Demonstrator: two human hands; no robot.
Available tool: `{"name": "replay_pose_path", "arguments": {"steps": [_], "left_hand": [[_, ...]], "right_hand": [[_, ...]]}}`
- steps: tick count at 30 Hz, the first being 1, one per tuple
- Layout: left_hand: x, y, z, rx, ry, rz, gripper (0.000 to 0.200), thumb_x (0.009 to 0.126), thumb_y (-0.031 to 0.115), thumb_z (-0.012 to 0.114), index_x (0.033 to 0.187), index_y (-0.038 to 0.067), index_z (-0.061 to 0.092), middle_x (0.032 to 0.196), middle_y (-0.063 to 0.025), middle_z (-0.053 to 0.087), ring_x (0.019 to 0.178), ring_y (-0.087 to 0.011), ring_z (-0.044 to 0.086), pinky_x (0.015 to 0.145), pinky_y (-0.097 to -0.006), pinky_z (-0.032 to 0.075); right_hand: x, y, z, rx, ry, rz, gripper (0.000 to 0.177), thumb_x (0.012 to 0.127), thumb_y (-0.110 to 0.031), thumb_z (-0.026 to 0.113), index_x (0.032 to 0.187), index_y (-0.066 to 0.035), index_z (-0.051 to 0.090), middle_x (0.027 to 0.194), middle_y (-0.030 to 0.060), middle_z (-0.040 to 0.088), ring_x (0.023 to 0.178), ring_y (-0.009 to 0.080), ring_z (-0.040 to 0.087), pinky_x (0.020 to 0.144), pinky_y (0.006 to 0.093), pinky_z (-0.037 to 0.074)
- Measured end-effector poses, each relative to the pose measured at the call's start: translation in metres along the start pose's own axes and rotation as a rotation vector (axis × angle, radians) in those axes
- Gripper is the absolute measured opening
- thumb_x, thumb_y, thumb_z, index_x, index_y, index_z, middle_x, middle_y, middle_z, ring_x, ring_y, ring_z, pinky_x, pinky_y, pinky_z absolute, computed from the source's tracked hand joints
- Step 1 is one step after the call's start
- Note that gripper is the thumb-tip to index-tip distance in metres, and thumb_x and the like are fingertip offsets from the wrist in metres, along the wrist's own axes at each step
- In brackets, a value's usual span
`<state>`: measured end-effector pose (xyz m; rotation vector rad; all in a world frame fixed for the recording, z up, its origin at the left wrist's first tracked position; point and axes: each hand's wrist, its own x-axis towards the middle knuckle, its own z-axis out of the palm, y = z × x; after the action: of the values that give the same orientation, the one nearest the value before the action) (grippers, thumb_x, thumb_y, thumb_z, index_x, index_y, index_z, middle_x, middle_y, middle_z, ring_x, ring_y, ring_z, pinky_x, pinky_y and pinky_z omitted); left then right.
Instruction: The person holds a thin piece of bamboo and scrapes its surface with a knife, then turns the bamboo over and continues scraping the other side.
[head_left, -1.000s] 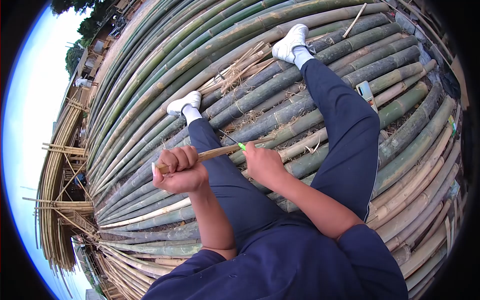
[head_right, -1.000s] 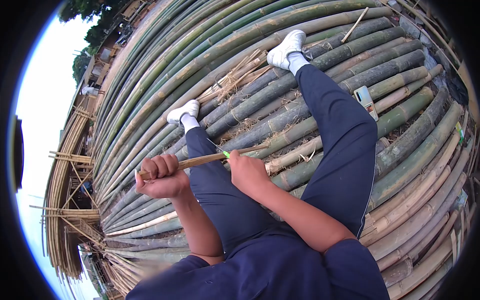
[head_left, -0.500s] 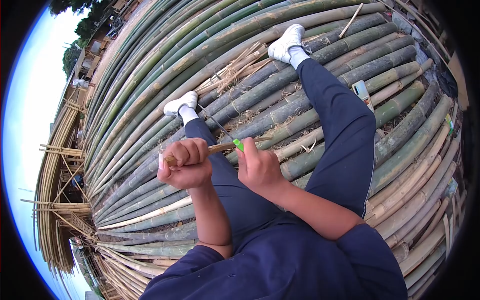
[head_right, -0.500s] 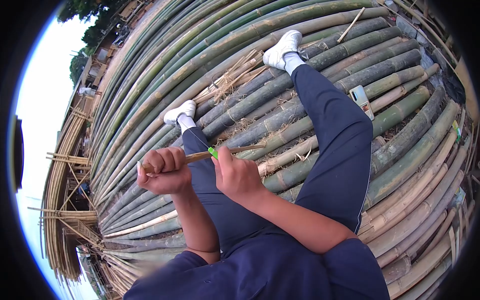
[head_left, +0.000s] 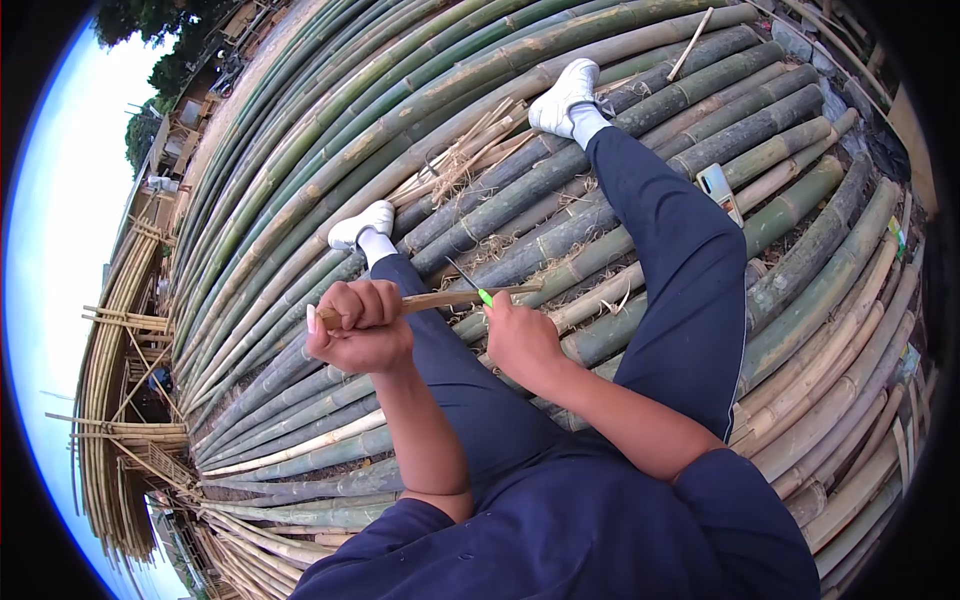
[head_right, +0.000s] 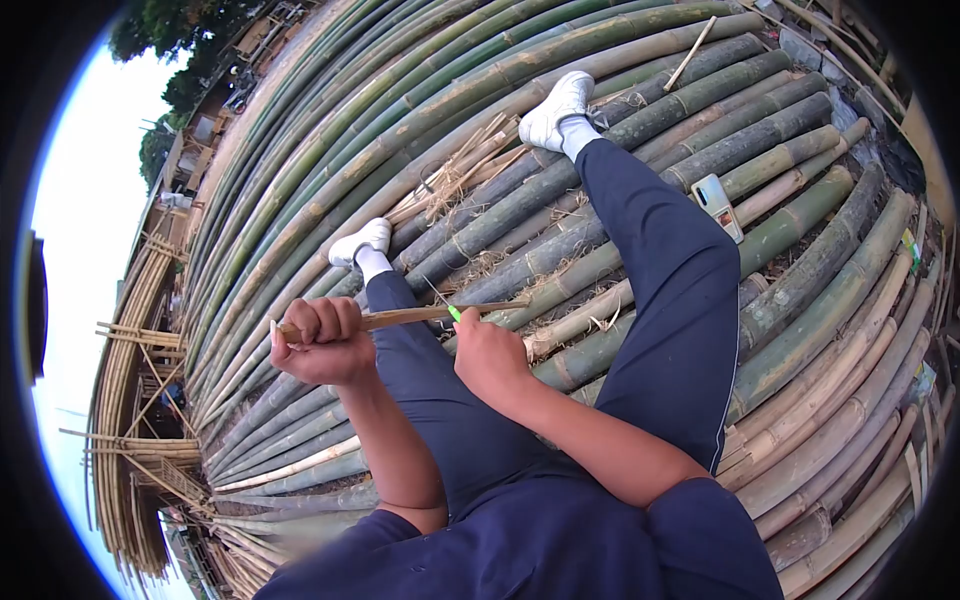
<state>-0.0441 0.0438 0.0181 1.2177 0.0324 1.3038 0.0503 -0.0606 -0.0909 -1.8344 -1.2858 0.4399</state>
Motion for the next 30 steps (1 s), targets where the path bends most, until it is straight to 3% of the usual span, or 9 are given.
{"name": "replay_pose_path", "arguments": {"steps": [5, 9, 13, 15, 16, 20, 24, 27, 30], "left_hand": [[-0.001, 0.002, 0.002, 0.048, -0.04, 0.0, 0.043, 0.087, 0.044, 0.036, 0.057, 0.015, 0.026, 0.044, 0.0032, 0.022, 0.039, -0.0089, 0.012, 0.038, -0.0274, 0.011], [-0.001, 0.002, 0.001, 0.031, -0.061, 0.012, 0.044, 0.087, 0.044, 0.037, 0.056, 0.015, 0.026, 0.043, 0.0033, 0.022, 0.038, -0.0091, 0.013, 0.037, -0.027, 0.012], [0.0, 0.001, -0.002, -0.01, -0.051, 0.019, 0.044, 0.087, 0.043, 0.038, 0.056, 0.015, 0.026, 0.043, 0.0033, 0.022, 0.038, -0.0094, 0.013, 0.037, -0.0268, 0.012], [-0.001, 0.0, 0.002, -0.02, -0.035, 0.015, 0.044, 0.088, 0.043, 0.039, 0.056, 0.015, 0.026, 0.043, 0.0032, 0.023, 0.038, -0.0092, 0.013, 0.037, -0.0268, 0.012], [0.0, -0.001, 0.006, 0.002, -0.031, 0.017, 0.044, 0.088, 0.043, 0.038, 0.056, 0.015, 0.027, 0.044, 0.0032, 0.023, 0.038, -0.009, 0.012, 0.038, -0.0268, 0.011], [0.006, 0.0, -0.002, 0.054, 0.076, 0.037, 0.044, 0.089, 0.045, 0.037, 0.058, 0.016, 0.025, 0.045, 0.0033, 0.021, 0.039, -0.0087, 0.012, 0.038, -0.0269, 0.01], [0.006, 0.004, -0.009, 0.096, 0.203, 0.052, 0.045, 0.089, 0.046, 0.037, 0.058, 0.016, 0.024, 0.045, 0.0029, 0.02, 0.039, -0.0088, 0.012, 0.038, -0.0267, 0.01], [0.002, 0.004, -0.004, 0.118, 0.2, 0.049, 0.044, 0.089, 0.046, 0.036, 0.059, 0.016, 0.024, 0.046, 0.0029, 0.02, 0.039, -0.0089, 0.013, 0.038, -0.0264, 0.011], [0.007, 0.006, -0.011, 0.174, 0.432, 0.109, 0.043, 0.088, 0.047, 0.036, 0.059, 0.017, 0.025, 0.046, 0.0028, 0.02, 0.04, -0.0086, 0.012, 0.039, -0.0263, 0.01]], "right_hand": [[-0.008, -0.009, 0.006, 0.099, 0.06, -0.106, 0.017, 0.094, -0.016, 0.049, 0.088, -0.001, 0.045, 0.06, 0.0176, 0.062, 0.055, 0.0353, 0.064, 0.048, 0.0465, 0.05], [-0.001, 0.102, 0.098, -0.196, -0.101, 0.282, 0.014, 0.092, -0.012, 0.048, 0.093, 0.001, 0.044, 0.065, 0.0206, 0.063, 0.06, 0.0385, 0.065, 0.051, 0.0469, 0.051], [0.005, 0.013, 0.001, 0.061, 0.05, 0.143, 0.017, 0.095, -0.017, 0.047, 0.094, 0.0, 0.045, 0.06, 0.0213, 0.059, 0.058, 0.0404, 0.062, 0.052, 0.0485, 0.049], [-0.001, 0.008, 0.005, 0.2, 0.161, -0.204, 0.018, 0.095, -0.018, 0.047, 0.091, -0.001, 0.044, 0.062, 0.0217, 0.061, 0.06, 0.0388, 0.064, 0.051, 0.0477, 0.05], [-0.001, 0.02, 0.031, 0.084, -0.097, -0.031, 0.019, 0.095, -0.018, 0.047, 0.09, 0.0, 0.044, 0.063, 0.0222, 0.061, 0.062, 0.0397, 0.064, 0.053, 0.0473, 0.051], [0.005, 0.089, 0.089, 0.033, -0.105, 0.309, 0.02, 0.096, -0.018, 0.046, 0.089, 0.0, 0.043, 0.066, 0.0247, 0.061, 0.065, 0.0423, 0.063, 0.055, 0.049, 0.051], [0.009, 0.006, 0.006, 0.271, 0.054, 0.031, 0.02, 0.096, -0.019, 0.046, 0.09, 0.0, 0.043, 0.065, 0.0257, 0.06, 0.063, 0.0439, 0.062, 0.054, 0.0526, 0.048], [0.004, 0.023, 0.052, 0.281, -0.078, 0.088, 0.02, 0.096, -0.019, 0.046, 0.09, 0.0, 0.044, 0.066, 0.0245, 0.061, 0.063, 0.0426, 0.062, 0.054, 0.052, 0.048], [0.009, 0.023, 0.042, 0.152, -0.134, 0.036, 0.02, 0.096, -0.02, 0.048, 0.091, 0.0, 0.045, 0.066, 0.0232, 0.062, 0.063, 0.0413, 0.063, 0.054, 0.05, 0.05]]}}
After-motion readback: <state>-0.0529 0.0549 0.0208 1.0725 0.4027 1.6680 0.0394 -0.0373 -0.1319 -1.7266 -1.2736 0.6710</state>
